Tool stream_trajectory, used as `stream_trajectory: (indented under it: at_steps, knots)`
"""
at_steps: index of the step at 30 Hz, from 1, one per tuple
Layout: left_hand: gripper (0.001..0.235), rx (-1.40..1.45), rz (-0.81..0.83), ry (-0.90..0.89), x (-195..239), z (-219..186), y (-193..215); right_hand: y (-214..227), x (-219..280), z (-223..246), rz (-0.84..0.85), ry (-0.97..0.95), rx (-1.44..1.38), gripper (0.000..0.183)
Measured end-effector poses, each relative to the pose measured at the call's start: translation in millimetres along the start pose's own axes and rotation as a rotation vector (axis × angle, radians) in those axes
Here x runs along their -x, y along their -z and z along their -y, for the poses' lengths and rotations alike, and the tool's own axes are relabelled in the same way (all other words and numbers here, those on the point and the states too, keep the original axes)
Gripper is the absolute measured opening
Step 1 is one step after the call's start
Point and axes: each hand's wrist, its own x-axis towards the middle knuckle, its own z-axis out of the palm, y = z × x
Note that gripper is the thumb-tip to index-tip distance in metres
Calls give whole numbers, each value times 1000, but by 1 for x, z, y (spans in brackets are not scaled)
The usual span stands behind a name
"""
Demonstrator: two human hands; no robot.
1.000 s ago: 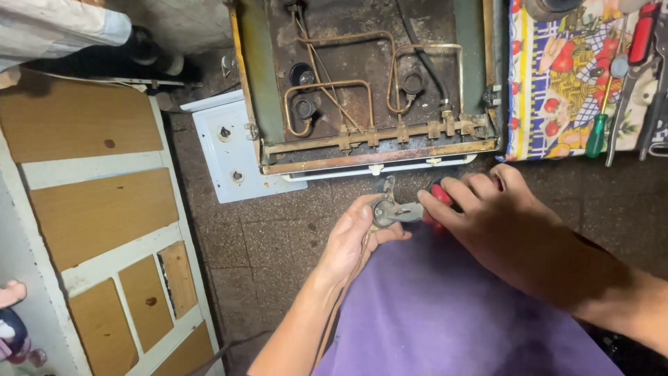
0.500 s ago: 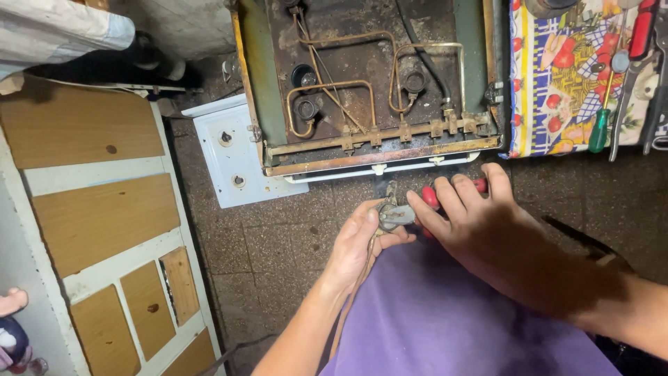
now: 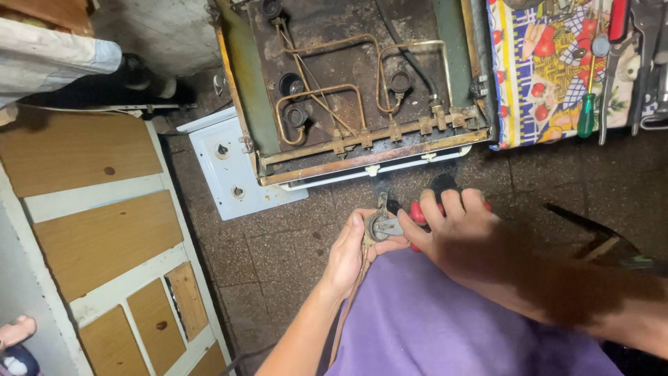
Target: The person repairs a gas stove burner assembly using pliers and a screwdriver. They use pliers to grip and twist a metal component, then use a screwdriver to adjust internal parts of the burner. The person also handles a small metal ring and a thin wire during the process.
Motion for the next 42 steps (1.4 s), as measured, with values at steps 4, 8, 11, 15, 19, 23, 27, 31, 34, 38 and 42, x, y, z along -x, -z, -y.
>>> stream_trajectory:
  at_steps: [4,8,11,15,19,23,27,31,34,38,42]
  knots:
    - [50,4,-4,26,5,18,12,-6,18,6,191,66,-43,14]
    - [41,-19,-10,49,9,39,25,-9,31,15,481,120,-107,29]
    - [47,-132,38,78,11,36,28,-4,31,21,514,12,-228,31]
    - [46,-163,66,71,10,25,23,-11,36,21,691,17,-257,37]
    - [46,-244,123,86,9,29,28,2,21,13,1034,-139,-458,46]
    - [45,-300,198,72,5,32,37,5,16,5,1186,-286,-707,40]
    - [46,-329,231,36,2,43,50,4,8,-6,1322,-425,-825,40]
    - [40,-385,233,-7,1,46,50,-12,19,-8,1318,-500,-921,42]
    - [33,-608,242,-58,1,29,41,-20,25,-8,1303,-576,-997,41]
    - [29,-822,234,-128,-2,24,37,-51,49,-8,1287,-619,-1128,36]
    - [29,-843,245,-196,-1,29,39,-72,69,-7,1303,-787,-1308,28]
